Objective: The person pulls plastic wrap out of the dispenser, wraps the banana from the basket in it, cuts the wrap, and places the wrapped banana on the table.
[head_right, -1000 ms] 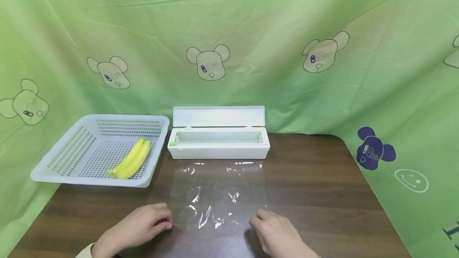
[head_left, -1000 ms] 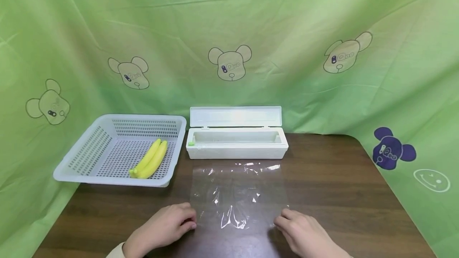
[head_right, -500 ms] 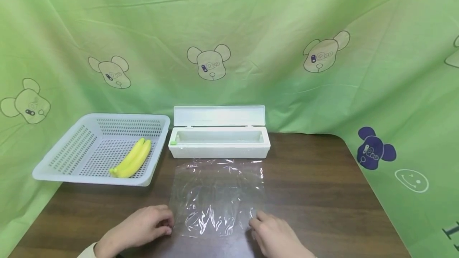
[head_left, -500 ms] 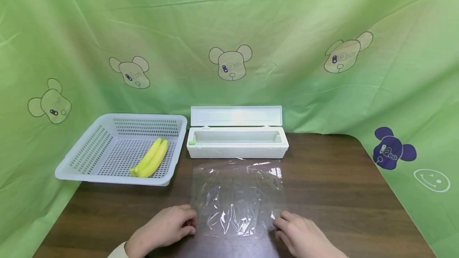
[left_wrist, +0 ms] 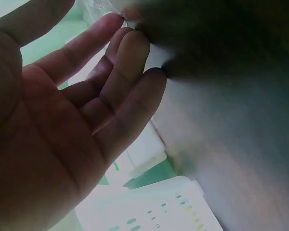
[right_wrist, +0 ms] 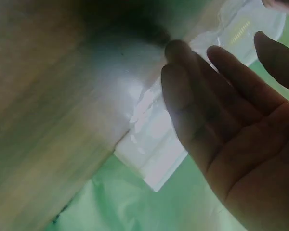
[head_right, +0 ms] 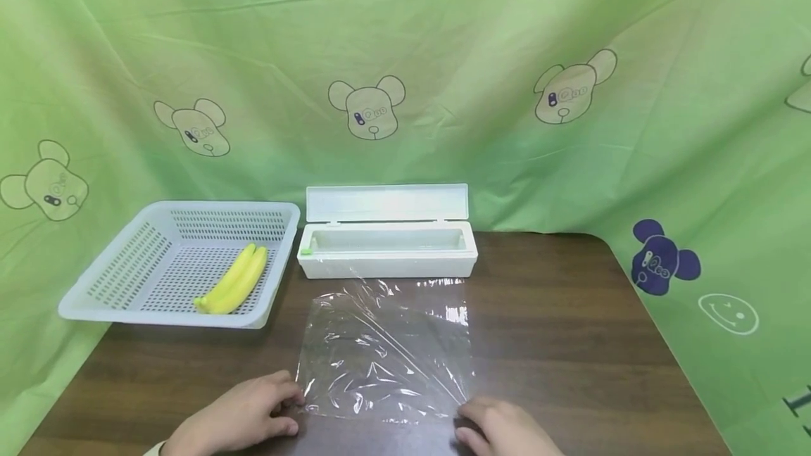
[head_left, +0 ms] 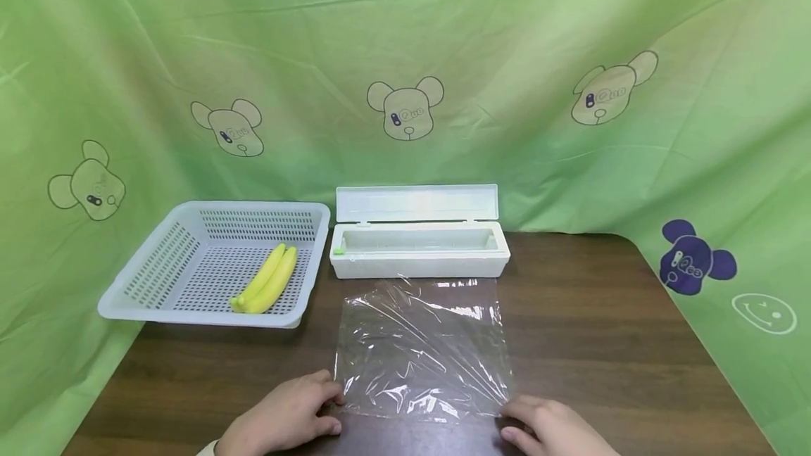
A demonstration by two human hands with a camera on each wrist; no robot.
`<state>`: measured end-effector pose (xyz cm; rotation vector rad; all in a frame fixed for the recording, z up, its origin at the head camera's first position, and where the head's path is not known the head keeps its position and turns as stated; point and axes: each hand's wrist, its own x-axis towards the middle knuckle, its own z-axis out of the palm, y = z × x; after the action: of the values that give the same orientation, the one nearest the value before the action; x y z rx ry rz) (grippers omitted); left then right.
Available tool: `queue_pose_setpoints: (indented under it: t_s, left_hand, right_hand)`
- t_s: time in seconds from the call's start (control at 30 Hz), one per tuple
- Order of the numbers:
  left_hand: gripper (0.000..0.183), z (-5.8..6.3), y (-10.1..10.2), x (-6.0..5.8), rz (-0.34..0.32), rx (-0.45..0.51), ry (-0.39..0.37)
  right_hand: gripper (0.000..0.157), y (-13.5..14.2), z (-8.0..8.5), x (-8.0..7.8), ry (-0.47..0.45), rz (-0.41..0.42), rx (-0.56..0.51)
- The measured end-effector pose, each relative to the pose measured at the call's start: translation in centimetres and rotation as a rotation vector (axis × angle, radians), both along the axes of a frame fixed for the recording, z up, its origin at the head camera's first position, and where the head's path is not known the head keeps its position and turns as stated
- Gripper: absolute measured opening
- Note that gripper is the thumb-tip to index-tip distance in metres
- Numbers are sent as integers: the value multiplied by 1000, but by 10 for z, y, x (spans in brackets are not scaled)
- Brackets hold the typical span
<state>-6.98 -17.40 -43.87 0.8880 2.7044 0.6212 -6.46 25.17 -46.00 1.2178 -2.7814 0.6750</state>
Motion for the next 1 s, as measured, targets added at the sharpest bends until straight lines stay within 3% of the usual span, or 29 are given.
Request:
queue_pose_setpoints:
  t_s: [0.13, 0.23, 0.37, 0.5, 0.67, 0.87, 1.0]
  left_hand:
    - [17, -1, -2, 1, 3, 15, 5]
    - [17, -2, -3, 2, 6, 16, 1]
    - [19, -2, -7, 4, 19, 37, -17]
    - [22, -2, -10, 6, 39, 82, -48]
    - [26, -2, -12, 9, 66, 113, -109]
    - [34, -5, -19, 12, 146, 112, -128]
    - [38, -5, -25, 12, 202, 69, -112]
  right_hand:
    - [25, 21, -25, -2, 22, 50, -55]
    - [32, 32, -31, -1, 10, 75, -55]
    - [36, 27, -2, 1, -100, 3, 28]
    - [32, 13, 33, -7, -90, -113, 65]
    - [30, 7, 51, -43, 77, -170, -31]
    - [57, 12, 59, -108, -40, -341, -25]
    - [82, 13, 55, -151, -122, -397, -28]
